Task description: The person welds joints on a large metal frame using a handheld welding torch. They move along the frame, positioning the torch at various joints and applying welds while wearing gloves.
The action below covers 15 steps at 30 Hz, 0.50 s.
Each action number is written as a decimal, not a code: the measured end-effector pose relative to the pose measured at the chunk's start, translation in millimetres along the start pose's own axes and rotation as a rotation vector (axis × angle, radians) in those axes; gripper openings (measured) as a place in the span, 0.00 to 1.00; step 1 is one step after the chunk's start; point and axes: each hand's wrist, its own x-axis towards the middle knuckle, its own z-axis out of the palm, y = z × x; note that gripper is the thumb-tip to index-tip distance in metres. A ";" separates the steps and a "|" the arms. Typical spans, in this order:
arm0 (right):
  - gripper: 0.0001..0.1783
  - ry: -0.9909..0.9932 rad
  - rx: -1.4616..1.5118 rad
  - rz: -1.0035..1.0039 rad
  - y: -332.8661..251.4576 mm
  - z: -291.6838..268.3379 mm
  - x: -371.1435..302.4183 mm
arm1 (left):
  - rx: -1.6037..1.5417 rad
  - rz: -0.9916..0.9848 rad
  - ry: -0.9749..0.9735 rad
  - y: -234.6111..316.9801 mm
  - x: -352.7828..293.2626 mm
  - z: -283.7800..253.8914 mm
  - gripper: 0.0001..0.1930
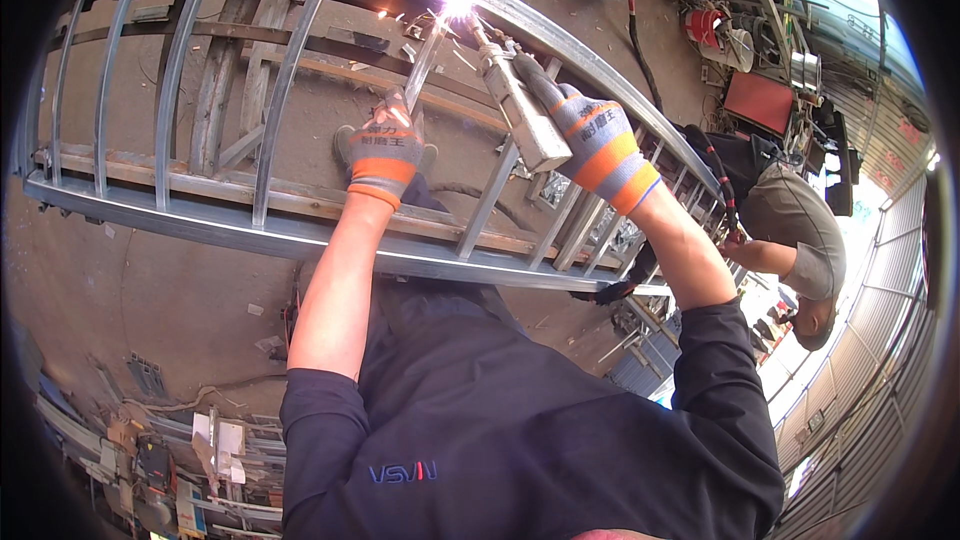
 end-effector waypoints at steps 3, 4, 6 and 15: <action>0.58 0.061 0.033 -0.041 0.6 -1.8 -1.8 | -0.019 -0.005 0.029 1.6 -0.3 -0.2 0.38; 0.58 0.083 0.046 -0.082 0.9 -2.7 -3.8 | -0.020 0.007 0.028 1.2 -0.8 -2.3 0.36; 0.59 0.130 0.065 -0.152 4.2 -6.7 -11.7 | 0.031 -0.010 0.014 3.1 -0.2 -8.1 0.35; 0.48 -0.009 0.044 0.007 32.9 0.6 -91.4 | 0.021 0.383 0.203 89.0 -56.7 -0.2 0.36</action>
